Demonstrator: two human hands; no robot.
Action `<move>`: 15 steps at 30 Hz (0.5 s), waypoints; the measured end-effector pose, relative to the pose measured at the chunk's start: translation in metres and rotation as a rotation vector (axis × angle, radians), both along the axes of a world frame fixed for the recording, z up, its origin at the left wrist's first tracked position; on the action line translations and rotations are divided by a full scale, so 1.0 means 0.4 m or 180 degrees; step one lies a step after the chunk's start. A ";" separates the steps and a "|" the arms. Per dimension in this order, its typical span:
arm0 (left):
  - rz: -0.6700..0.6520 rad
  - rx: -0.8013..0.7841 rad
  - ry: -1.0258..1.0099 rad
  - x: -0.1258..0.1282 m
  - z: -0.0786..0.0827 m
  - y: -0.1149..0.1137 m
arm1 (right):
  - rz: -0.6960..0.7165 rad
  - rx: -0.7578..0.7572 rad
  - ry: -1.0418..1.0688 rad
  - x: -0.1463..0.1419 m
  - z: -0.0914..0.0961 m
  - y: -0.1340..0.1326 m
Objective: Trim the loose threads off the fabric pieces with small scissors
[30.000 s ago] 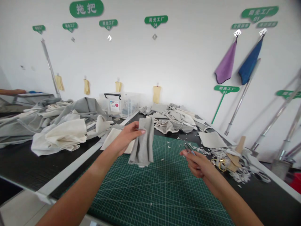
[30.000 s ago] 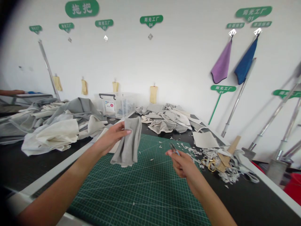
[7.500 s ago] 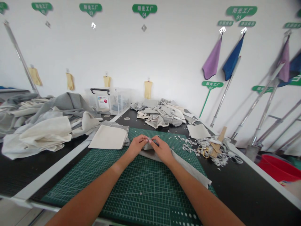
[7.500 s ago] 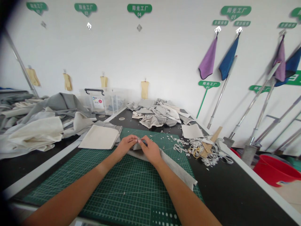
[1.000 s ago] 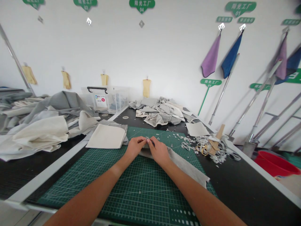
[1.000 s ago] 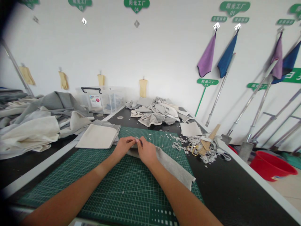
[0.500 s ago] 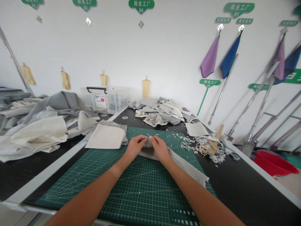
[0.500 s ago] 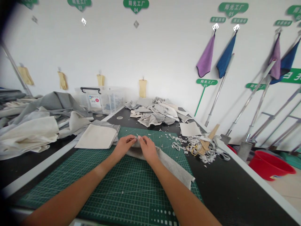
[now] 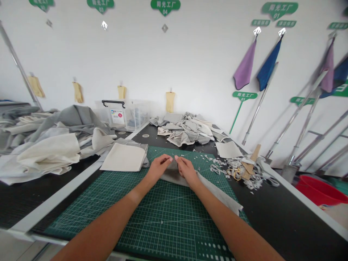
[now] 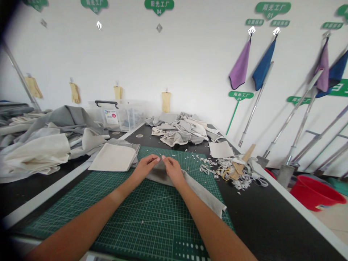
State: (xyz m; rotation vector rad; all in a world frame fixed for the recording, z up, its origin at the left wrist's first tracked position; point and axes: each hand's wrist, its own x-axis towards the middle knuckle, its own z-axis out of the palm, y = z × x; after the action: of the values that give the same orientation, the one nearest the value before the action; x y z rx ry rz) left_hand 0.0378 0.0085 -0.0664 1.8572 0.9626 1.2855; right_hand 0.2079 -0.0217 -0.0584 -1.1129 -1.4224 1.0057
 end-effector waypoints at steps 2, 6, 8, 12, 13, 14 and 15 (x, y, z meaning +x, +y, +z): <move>0.0010 0.0033 -0.0044 0.000 -0.001 0.000 | 0.0108 -0.0084 0.0337 0.000 -0.001 0.000; -0.0010 0.0066 -0.0160 0.000 -0.007 0.007 | 0.0285 -0.0381 0.0744 0.001 -0.001 0.002; -0.0022 0.0058 -0.0178 0.000 -0.006 0.007 | 0.0305 -0.0435 0.0818 0.002 -0.001 0.004; 0.0017 -0.0020 -0.0173 0.001 0.004 0.000 | 0.0243 -0.0359 0.0652 0.003 -0.003 0.004; 0.0038 -0.0033 -0.0163 0.001 0.007 -0.003 | 0.0212 -0.0312 0.0542 0.004 -0.003 0.004; 0.0061 -0.0041 -0.0153 0.001 0.010 -0.005 | 0.0177 -0.0264 0.0416 0.005 -0.003 0.003; 0.0082 -0.0050 -0.0145 0.000 0.011 -0.006 | 0.0148 -0.0225 0.0286 0.007 -0.003 0.002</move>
State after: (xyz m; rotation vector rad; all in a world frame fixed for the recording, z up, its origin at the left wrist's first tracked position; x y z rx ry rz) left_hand 0.0380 0.0061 -0.0619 1.8015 0.9726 1.3262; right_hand 0.2105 -0.0208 -0.0594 -1.0763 -1.3549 1.1327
